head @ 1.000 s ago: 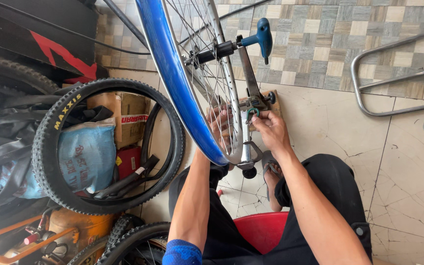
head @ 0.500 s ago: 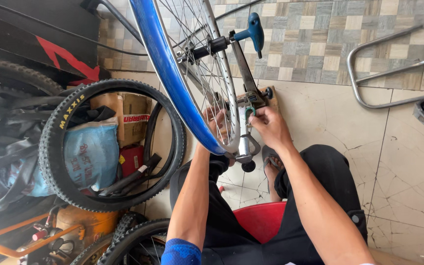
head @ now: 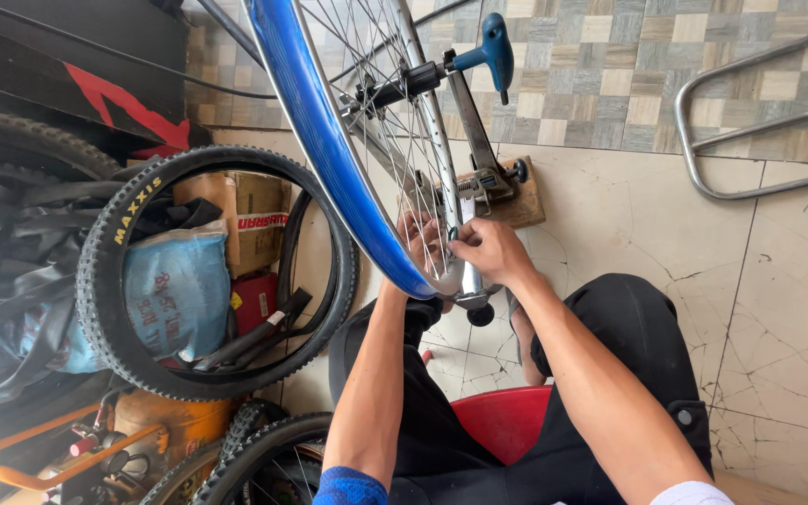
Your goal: The person adjusts the spokes of a blue bicycle wheel mounted on a truing stand. They use a spoke wrench to tighten or loosen individual nipples while rotating the wheel to check alignment against a fixed caliper.
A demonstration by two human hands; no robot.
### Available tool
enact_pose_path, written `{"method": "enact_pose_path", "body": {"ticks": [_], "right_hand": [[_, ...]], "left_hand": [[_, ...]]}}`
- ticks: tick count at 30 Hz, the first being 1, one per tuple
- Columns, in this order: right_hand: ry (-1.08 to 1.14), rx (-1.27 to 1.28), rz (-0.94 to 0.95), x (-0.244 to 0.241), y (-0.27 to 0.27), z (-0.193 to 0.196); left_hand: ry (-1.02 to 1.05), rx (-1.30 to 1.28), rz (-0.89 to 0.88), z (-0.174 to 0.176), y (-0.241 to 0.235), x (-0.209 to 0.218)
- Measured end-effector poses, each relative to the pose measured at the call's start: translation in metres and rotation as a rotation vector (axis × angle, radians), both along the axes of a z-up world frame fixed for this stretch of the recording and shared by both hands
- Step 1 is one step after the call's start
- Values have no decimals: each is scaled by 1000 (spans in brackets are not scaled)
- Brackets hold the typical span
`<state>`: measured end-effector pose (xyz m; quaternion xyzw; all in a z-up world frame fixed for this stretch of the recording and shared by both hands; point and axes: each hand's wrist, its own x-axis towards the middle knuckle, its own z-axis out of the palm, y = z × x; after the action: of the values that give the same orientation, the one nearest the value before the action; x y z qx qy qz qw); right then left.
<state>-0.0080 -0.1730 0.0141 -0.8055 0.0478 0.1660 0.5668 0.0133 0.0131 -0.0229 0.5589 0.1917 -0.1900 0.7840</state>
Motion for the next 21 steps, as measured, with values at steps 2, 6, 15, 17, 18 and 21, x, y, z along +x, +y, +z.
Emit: {"method": "enact_pose_path", "body": {"ticks": [2, 6, 15, 17, 18, 21], "right_hand": [[2, 32, 23, 0, 2, 1], [-91, -12, 85, 4, 5, 5], [-52, -59, 115, 3, 7, 12], [-55, -28, 112, 4, 6, 9], [-57, -13, 112, 3, 5, 6], [24, 38, 85, 4, 5, -1]], "left_hand": [[-60, -60, -33, -2, 1, 1], [95, 113, -143, -1, 8, -2], [90, 449, -316, -1, 10, -1], [20, 470, -312, -5, 5, -1], [5, 479, -304, -7, 4, -2], [-51, 519, -256, -10, -1, -5]]}}
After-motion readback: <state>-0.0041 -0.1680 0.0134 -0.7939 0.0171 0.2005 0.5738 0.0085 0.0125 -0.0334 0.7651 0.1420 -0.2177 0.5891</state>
